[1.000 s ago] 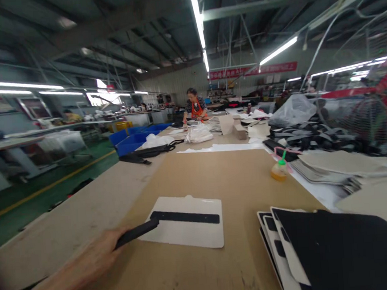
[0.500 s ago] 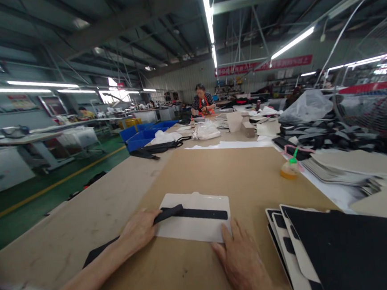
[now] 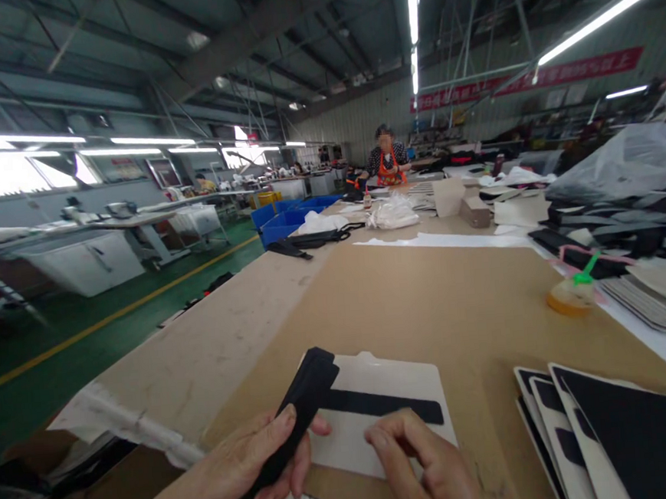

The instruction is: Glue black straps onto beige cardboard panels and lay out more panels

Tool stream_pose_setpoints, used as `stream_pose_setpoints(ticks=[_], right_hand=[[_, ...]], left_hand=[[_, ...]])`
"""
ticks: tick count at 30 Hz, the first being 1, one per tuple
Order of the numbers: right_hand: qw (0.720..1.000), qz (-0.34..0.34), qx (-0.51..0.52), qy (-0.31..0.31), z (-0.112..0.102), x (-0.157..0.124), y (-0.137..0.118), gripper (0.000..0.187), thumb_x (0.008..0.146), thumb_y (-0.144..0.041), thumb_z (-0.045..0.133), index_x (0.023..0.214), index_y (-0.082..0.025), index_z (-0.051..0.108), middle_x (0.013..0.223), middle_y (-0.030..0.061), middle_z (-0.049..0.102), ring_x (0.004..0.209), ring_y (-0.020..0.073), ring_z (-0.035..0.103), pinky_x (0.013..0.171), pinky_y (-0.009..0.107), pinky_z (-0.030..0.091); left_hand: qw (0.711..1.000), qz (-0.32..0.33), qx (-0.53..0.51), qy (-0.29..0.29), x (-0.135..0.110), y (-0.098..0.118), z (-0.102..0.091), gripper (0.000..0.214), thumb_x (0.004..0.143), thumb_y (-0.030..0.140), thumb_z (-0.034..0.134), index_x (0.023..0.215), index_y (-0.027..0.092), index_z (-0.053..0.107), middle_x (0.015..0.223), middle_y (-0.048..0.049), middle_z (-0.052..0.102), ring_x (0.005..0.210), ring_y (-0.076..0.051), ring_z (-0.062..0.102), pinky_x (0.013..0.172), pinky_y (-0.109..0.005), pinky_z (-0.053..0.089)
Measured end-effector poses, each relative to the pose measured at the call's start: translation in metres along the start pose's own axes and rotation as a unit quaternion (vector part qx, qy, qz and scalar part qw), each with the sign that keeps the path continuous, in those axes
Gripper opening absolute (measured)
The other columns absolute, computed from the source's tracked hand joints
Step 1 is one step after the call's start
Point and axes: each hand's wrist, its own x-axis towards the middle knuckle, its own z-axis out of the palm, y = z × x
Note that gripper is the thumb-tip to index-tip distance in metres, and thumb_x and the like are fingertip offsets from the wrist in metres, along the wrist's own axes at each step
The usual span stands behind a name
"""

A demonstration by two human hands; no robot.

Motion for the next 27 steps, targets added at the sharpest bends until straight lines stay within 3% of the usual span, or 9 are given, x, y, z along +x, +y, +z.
stream_pose_setpoints(ticks=[2,5,9,12,16,19,23,25,27], right_hand=[[0.995,0.029,0.087,0.023,0.02,0.008,-0.017,0.037,0.088,-0.054,0.053,0.104,-0.024,0.068,0.098,0.0049,0.073,0.089,0.0192,0.069,0.081,0.029,0.056],[0.988,0.041,0.149,0.005,0.034,0.016,-0.02,0.054,0.088,-0.05,0.053,0.135,-0.023,0.053,0.122,0.0092,0.067,0.098,0.0195,0.068,0.09,0.034,0.054],[0.992,0.008,0.116,-0.042,0.033,0.02,-0.013,0.055,0.093,-0.046,0.048,0.142,-0.023,0.047,0.131,0.0096,0.063,0.105,0.02,0.067,0.092,0.034,0.054],[0.999,-0.031,0.03,-0.018,0.031,0.018,-0.009,0.053,0.093,-0.042,0.049,0.143,-0.023,0.047,0.128,0.0097,0.065,0.106,0.0212,0.066,0.09,0.033,0.055],[0.991,-0.103,-0.033,0.078,0.032,0.015,-0.007,0.047,0.091,-0.037,0.054,0.135,-0.022,0.055,0.133,0.0122,0.06,0.105,0.0222,0.066,0.089,0.035,0.055],[0.985,-0.12,0.029,0.121,0.036,0.014,-0.012,0.028,0.091,-0.036,0.055,0.109,-0.022,0.069,0.114,0.0101,0.067,0.092,0.0195,0.067,0.082,0.03,0.056],[0.976,-0.024,0.213,0.047,0.05,0.012,-0.019,0.024,0.084,-0.045,0.063,0.079,-0.022,0.067,0.069,0.0007,0.065,0.065,0.0172,0.065,0.061,0.026,0.055],[0.945,0.069,0.32,-0.026,0.056,0.009,-0.021,0.028,0.084,-0.05,0.063,0.077,-0.023,0.064,0.054,-0.0033,0.06,0.05,0.0167,0.061,0.05,0.027,0.052],[0.915,0.12,0.381,-0.05,0.054,0.01,-0.025,0.029,0.081,-0.052,0.066,0.077,-0.023,0.064,0.052,-0.0036,0.06,0.051,0.0179,0.063,0.052,0.029,0.053]], left_hand=[[0.999,0.007,-0.041,-0.023,0.006,-0.007,0.007,0.068,0.083,0.074,0.041,0.11,0.014,0.057,0.061,0.0006,0.061,0.04,-0.007,0.04,0.041,-0.021,0.026],[0.996,0.005,-0.079,-0.037,0.011,-0.013,0.013,0.068,0.082,0.076,0.042,0.106,0.015,0.058,0.056,0.0017,0.058,0.036,-0.006,0.037,0.039,-0.02,0.026],[0.994,0.014,-0.108,-0.032,0.014,-0.014,0.018,0.064,0.083,0.073,0.044,0.104,0.015,0.057,0.053,0.0029,0.057,0.035,-0.006,0.036,0.037,-0.019,0.026],[0.992,0.012,-0.122,-0.014,0.016,-0.015,0.022,0.062,0.084,0.072,0.046,0.107,0.015,0.056,0.055,0.0024,0.058,0.037,-0.006,0.039,0.038,-0.018,0.028],[0.992,-0.007,-0.123,0.033,0.02,-0.019,0.025,0.067,0.079,0.074,0.051,0.106,0.014,0.056,0.06,0.0006,0.06,0.041,-0.007,0.045,0.04,-0.018,0.029],[0.991,-0.018,-0.12,0.054,0.022,-0.019,0.031,0.071,0.074,0.078,0.053,0.105,0.014,0.055,0.061,-0.0005,0.061,0.043,-0.008,0.048,0.04,-0.019,0.029],[0.995,-0.002,-0.096,0.039,0.023,-0.018,0.041,0.069,0.075,0.081,0.045,0.088,0.014,0.057,0.057,-0.0006,0.057,0.04,-0.008,0.047,0.04,-0.02,0.03],[0.997,0.005,-0.073,0.023,0.021,-0.019,0.042,0.067,0.077,0.08,0.044,0.084,0.014,0.055,0.059,-0.0017,0.058,0.042,-0.01,0.05,0.041,-0.02,0.033],[0.999,0.007,-0.047,-0.008,0.015,-0.018,0.035,0.066,0.076,0.079,0.047,0.092,0.015,0.054,0.065,-0.003,0.062,0.049,-0.013,0.057,0.045,-0.023,0.04]])
